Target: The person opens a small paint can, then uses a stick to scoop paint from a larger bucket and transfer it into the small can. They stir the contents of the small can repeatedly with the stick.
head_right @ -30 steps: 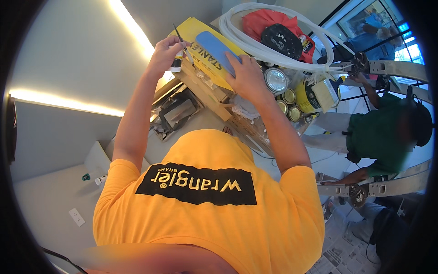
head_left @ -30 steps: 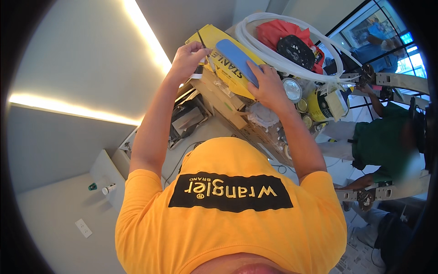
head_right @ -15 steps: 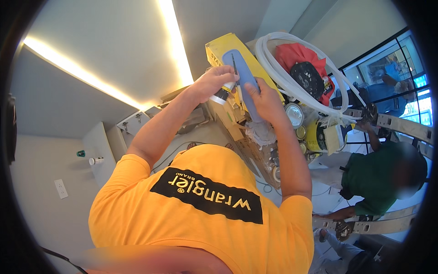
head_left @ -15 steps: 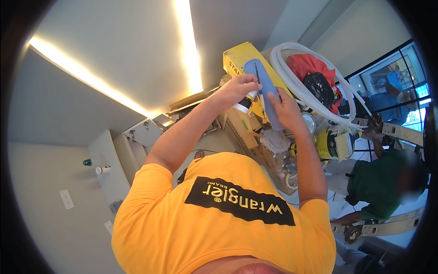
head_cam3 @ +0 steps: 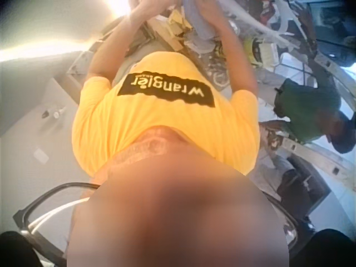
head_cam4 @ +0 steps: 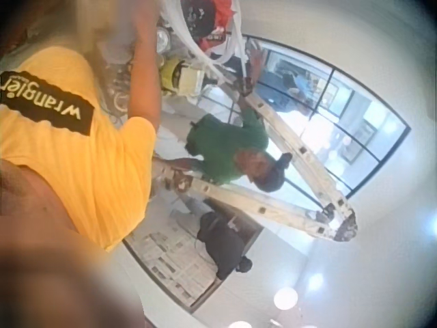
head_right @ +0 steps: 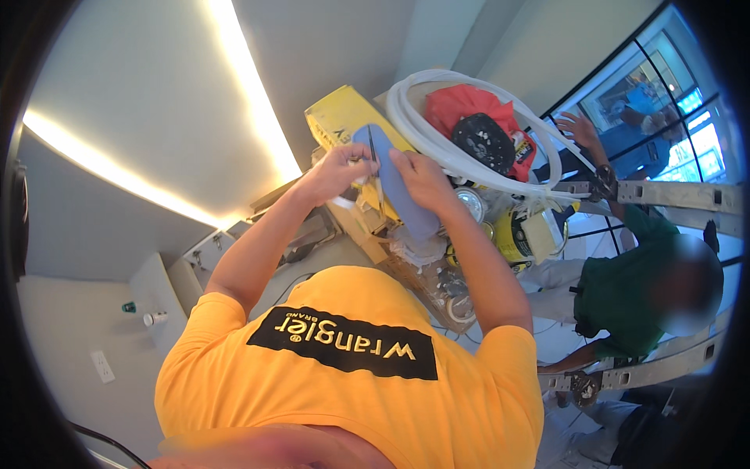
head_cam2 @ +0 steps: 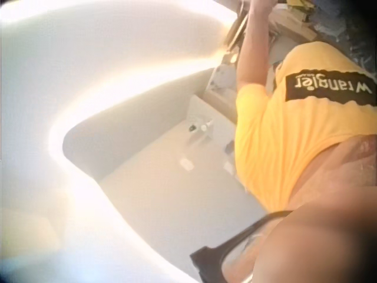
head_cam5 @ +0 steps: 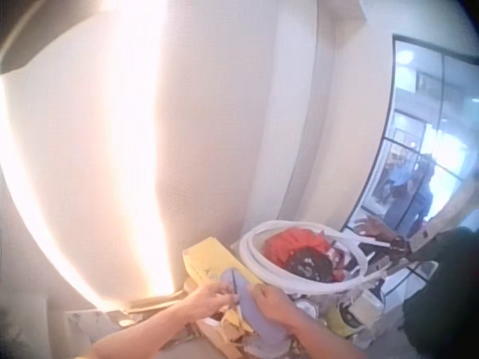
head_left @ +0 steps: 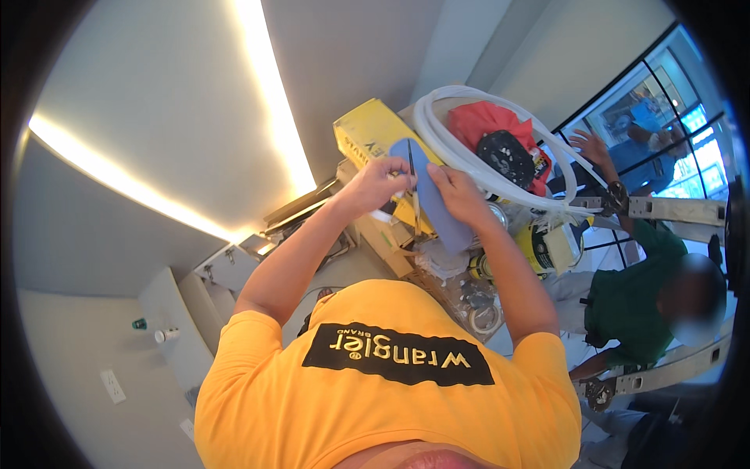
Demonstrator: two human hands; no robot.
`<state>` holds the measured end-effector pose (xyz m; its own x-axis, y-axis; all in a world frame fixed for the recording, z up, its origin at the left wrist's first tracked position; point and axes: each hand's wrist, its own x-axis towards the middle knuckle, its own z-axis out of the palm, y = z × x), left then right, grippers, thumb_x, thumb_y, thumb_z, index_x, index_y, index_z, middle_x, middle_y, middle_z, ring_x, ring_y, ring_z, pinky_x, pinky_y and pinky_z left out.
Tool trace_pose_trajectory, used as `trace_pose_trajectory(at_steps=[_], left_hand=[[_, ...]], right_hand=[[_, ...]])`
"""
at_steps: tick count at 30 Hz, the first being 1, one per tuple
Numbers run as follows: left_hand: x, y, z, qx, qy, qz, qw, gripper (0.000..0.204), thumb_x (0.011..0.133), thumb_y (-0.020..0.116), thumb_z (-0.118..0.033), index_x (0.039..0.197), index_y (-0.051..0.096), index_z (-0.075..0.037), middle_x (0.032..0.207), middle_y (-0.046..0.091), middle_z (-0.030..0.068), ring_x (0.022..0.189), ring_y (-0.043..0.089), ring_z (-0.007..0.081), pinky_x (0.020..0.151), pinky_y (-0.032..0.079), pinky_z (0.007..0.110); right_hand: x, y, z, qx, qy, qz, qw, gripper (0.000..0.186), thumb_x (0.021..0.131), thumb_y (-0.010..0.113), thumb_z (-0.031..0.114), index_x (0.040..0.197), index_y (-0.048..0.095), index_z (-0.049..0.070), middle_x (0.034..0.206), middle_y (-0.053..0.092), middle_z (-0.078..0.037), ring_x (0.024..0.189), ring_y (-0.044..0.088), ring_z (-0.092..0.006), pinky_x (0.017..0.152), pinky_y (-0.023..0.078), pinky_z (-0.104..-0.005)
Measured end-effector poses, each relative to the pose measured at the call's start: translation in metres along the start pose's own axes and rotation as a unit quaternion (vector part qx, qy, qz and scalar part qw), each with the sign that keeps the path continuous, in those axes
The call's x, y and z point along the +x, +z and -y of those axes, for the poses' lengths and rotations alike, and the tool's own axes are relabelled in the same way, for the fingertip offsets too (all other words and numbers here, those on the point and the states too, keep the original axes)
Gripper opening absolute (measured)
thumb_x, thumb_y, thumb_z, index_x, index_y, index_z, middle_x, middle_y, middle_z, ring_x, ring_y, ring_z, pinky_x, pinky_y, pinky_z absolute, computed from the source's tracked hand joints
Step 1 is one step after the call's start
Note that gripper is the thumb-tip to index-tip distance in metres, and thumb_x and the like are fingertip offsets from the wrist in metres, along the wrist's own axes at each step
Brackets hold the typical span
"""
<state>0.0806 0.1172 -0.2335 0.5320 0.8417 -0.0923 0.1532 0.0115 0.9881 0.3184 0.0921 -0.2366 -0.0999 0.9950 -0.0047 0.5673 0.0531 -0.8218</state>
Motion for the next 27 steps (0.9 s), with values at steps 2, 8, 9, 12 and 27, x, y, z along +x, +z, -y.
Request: trace_pose_trajectory(at_steps=[2, 8, 9, 12, 27], left_hand=[[0.000, 0.011, 0.001, -0.016, -0.010, 0.047, 0.999, 0.025, 0.101, 0.073, -0.033, 0.101, 0.070, -0.008, 0.089, 0.068, -0.0003, 0.081, 0.058, 0.0079, 0.074, 0.047, 0.029], [0.011, 0.008, 0.007, -0.074, -0.024, 0.048, 0.996, 0.021, 0.103, 0.074, -0.028, 0.104, 0.072, -0.008, 0.092, 0.073, 0.0010, 0.084, 0.065, 0.0078, 0.078, 0.051, 0.027], [0.012, 0.006, 0.009, -0.088, -0.009, 0.047, 0.995, 0.020, 0.104, 0.074, -0.028, 0.105, 0.072, -0.007, 0.093, 0.073, 0.0014, 0.085, 0.065, 0.0080, 0.078, 0.051, 0.027], [0.018, -0.006, 0.015, -0.152, 0.027, 0.009, 0.988, 0.017, 0.105, 0.073, -0.024, 0.108, 0.072, -0.007, 0.090, 0.072, 0.0021, 0.082, 0.069, 0.0098, 0.075, 0.055, 0.028], [0.036, -0.084, 0.043, -0.245, -0.004, 0.179, 0.953, 0.017, 0.103, 0.077, -0.024, 0.103, 0.069, -0.009, 0.089, 0.070, 0.0024, 0.078, 0.071, 0.0126, 0.067, 0.057, 0.030]], right_hand=[[0.007, 0.004, -0.005, 0.083, 0.015, 0.010, 0.996, 0.056, 0.114, 0.058, 0.050, 0.098, 0.073, -0.001, 0.081, 0.070, -0.003, 0.071, 0.058, -0.0118, 0.065, 0.048, -0.0335], [0.008, 0.002, -0.007, 0.048, 0.034, 0.017, 0.998, 0.056, 0.112, 0.060, 0.050, 0.101, 0.075, -0.002, 0.086, 0.072, -0.005, 0.077, 0.062, -0.0109, 0.070, 0.051, -0.0321], [0.005, 0.000, -0.005, 0.044, 0.030, 0.004, 0.999, 0.057, 0.111, 0.062, 0.050, 0.101, 0.076, -0.003, 0.085, 0.073, -0.009, 0.077, 0.063, -0.0132, 0.071, 0.052, -0.0343], [-0.009, -0.006, 0.004, 0.055, 0.066, -0.032, 0.996, 0.058, 0.109, 0.063, 0.051, 0.101, 0.076, -0.005, 0.083, 0.073, -0.013, 0.077, 0.064, -0.0169, 0.072, 0.053, -0.0378], [-0.012, 0.059, 0.053, -0.096, 0.151, -0.103, 0.978, 0.069, 0.108, 0.057, 0.060, 0.105, 0.079, -0.006, 0.092, 0.077, -0.026, 0.088, 0.076, -0.0359, 0.084, 0.056, -0.0465]])
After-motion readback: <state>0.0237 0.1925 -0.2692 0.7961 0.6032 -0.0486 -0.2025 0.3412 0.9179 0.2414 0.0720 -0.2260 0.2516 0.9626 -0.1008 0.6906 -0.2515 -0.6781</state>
